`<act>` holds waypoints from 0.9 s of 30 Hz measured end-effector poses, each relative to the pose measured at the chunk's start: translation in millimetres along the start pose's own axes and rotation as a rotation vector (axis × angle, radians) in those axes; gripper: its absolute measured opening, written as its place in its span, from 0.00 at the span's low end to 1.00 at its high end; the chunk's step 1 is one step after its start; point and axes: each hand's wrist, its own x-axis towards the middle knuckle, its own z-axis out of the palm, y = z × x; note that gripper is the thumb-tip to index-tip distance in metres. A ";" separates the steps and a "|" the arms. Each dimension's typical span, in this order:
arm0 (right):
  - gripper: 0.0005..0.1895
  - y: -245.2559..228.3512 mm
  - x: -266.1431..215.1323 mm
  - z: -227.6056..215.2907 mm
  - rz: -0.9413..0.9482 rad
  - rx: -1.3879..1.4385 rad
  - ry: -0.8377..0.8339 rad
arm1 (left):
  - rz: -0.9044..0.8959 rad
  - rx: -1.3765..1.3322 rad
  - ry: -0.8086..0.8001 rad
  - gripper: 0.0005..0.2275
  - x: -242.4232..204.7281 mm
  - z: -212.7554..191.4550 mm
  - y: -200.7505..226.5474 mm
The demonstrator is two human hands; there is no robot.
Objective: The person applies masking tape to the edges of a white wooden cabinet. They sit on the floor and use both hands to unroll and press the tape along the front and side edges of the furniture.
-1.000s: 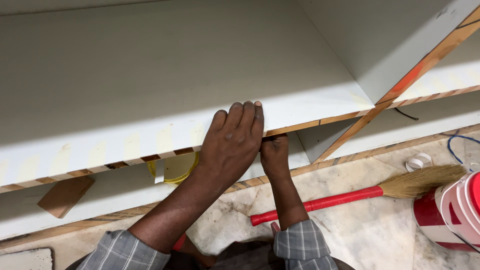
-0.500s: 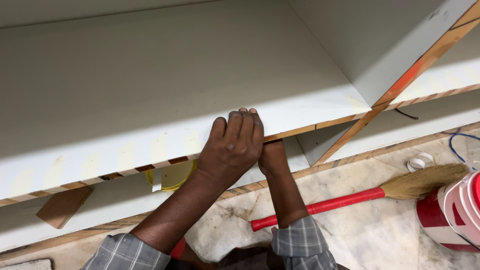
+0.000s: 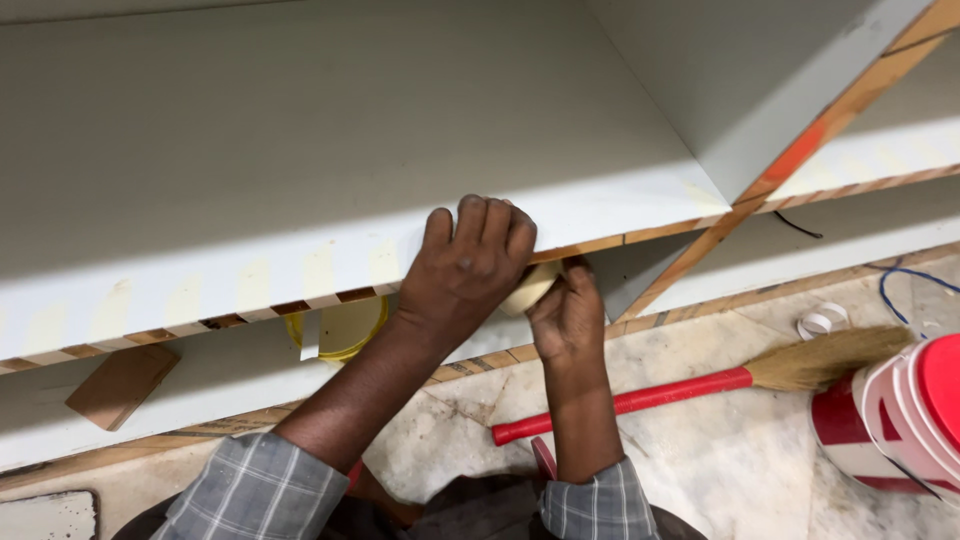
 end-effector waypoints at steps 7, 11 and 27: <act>0.15 -44.3 -38.7 -42.0 -0.228 -0.058 0.123 | -0.057 -0.489 -0.220 0.27 -10.1 -32.6 -13.0; 0.15 -56.0 -54.1 -61.8 -0.248 -0.074 0.166 | -0.048 -0.630 -0.230 0.28 -7.2 -38.0 -9.4; 0.14 -61.4 -66.7 -62.0 -0.186 -0.026 0.102 | 0.056 -0.783 -0.368 0.29 68.8 -18.4 21.1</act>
